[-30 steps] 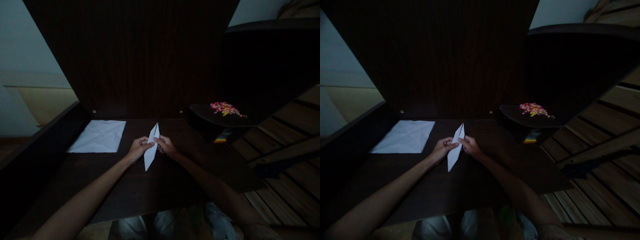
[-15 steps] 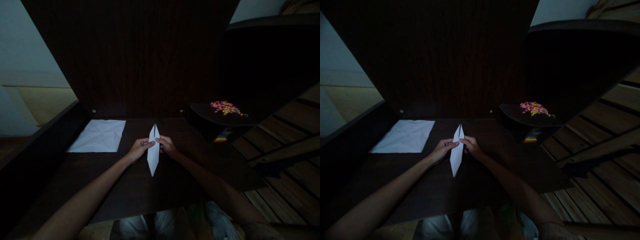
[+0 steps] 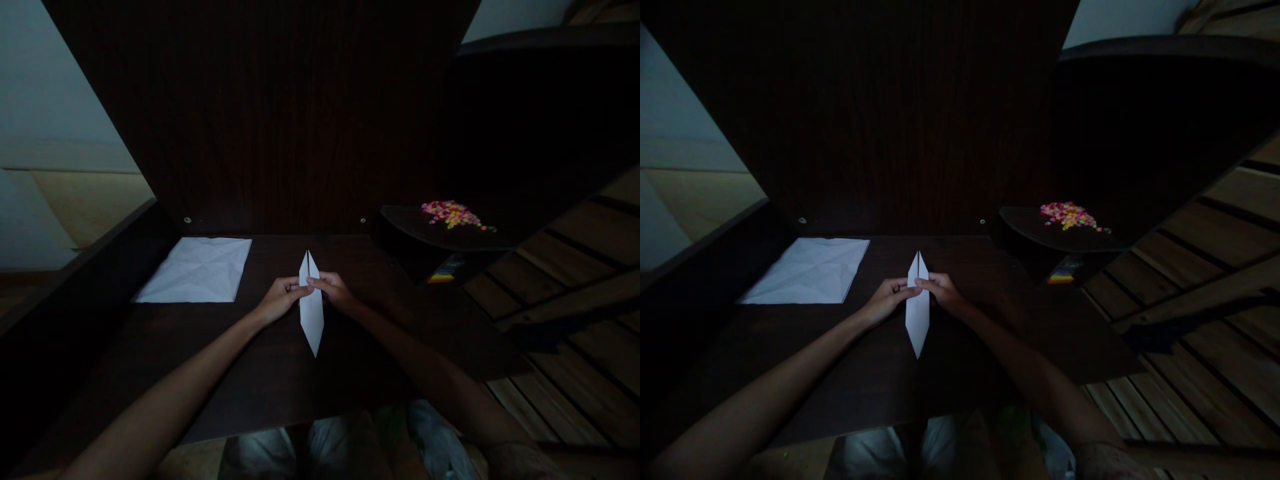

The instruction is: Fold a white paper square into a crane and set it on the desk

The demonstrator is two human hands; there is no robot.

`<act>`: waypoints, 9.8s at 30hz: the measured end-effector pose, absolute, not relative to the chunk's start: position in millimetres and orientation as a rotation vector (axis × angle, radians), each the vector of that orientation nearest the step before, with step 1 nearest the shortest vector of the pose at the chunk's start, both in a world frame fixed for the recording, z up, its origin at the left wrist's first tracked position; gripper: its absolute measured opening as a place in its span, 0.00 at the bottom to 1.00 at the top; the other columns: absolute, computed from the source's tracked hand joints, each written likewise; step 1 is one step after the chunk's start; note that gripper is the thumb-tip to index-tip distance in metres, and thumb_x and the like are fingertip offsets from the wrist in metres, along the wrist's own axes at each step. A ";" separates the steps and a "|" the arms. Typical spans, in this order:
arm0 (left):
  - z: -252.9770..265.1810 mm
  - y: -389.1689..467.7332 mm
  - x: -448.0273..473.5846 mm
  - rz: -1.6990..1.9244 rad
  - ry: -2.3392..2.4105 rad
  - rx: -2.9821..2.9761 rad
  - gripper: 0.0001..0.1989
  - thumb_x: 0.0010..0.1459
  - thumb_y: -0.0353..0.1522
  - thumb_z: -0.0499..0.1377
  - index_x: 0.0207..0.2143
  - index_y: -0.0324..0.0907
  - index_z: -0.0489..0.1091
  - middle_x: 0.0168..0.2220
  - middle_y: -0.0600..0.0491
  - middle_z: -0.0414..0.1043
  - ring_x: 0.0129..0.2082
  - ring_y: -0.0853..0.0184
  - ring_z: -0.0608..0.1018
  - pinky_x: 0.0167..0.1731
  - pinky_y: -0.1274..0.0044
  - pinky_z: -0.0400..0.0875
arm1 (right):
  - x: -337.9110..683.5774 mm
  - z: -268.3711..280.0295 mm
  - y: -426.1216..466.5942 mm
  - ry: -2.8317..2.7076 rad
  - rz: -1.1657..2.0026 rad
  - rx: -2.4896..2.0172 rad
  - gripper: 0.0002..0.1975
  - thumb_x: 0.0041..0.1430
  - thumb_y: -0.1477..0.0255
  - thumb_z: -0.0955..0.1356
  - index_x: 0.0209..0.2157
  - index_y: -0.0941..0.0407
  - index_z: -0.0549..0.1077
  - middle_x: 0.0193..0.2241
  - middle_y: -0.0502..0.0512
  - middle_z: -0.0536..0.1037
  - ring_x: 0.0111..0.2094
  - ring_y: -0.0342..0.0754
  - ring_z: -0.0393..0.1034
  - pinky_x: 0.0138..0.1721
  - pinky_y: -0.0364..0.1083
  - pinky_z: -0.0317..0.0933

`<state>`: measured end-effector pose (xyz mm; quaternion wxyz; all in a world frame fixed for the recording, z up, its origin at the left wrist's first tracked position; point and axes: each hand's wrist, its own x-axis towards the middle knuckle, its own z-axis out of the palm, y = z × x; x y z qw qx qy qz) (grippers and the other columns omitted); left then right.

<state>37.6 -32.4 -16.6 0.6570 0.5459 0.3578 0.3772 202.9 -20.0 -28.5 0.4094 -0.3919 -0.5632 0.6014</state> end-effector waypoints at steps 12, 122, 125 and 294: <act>-20.4 -30.3 37.1 0.854 0.825 1.295 0.17 0.48 0.39 0.66 0.36 0.36 0.75 0.32 0.50 0.78 0.32 0.63 0.78 0.34 0.75 0.69 | 202.8 -28.3 -22.1 -1.399 1.468 -0.932 0.15 0.47 0.60 0.72 0.26 0.59 0.74 0.19 0.48 0.72 0.20 0.41 0.63 0.21 0.40 0.56; -18.7 -26.4 33.2 1.004 0.742 1.065 0.17 0.44 0.38 0.70 0.34 0.36 0.75 0.30 0.49 0.78 0.29 0.65 0.78 0.33 0.75 0.71 | 201.7 -22.0 -25.9 -1.539 1.474 -0.916 0.16 0.43 0.60 0.74 0.25 0.58 0.70 0.20 0.47 0.70 0.22 0.40 0.63 0.21 0.39 0.56; -20.9 -25.1 34.7 1.084 0.779 0.978 0.17 0.44 0.38 0.70 0.34 0.36 0.75 0.31 0.49 0.78 0.29 0.65 0.78 0.33 0.75 0.71 | 202.1 -19.3 -27.7 -1.579 1.505 -0.898 0.15 0.41 0.65 0.75 0.26 0.58 0.70 0.23 0.47 0.72 0.26 0.43 0.66 0.28 0.41 0.58; -13.3 -40.0 36.7 1.334 1.100 2.065 0.13 0.58 0.37 0.59 0.44 0.42 0.70 0.42 0.49 0.75 0.44 0.62 0.74 0.48 0.68 0.67 | 196.8 -9.7 -44.7 -1.582 0.176 -0.789 0.07 0.60 0.74 0.65 0.39 0.55 0.73 0.34 0.56 0.71 0.35 0.48 0.68 0.34 0.46 0.65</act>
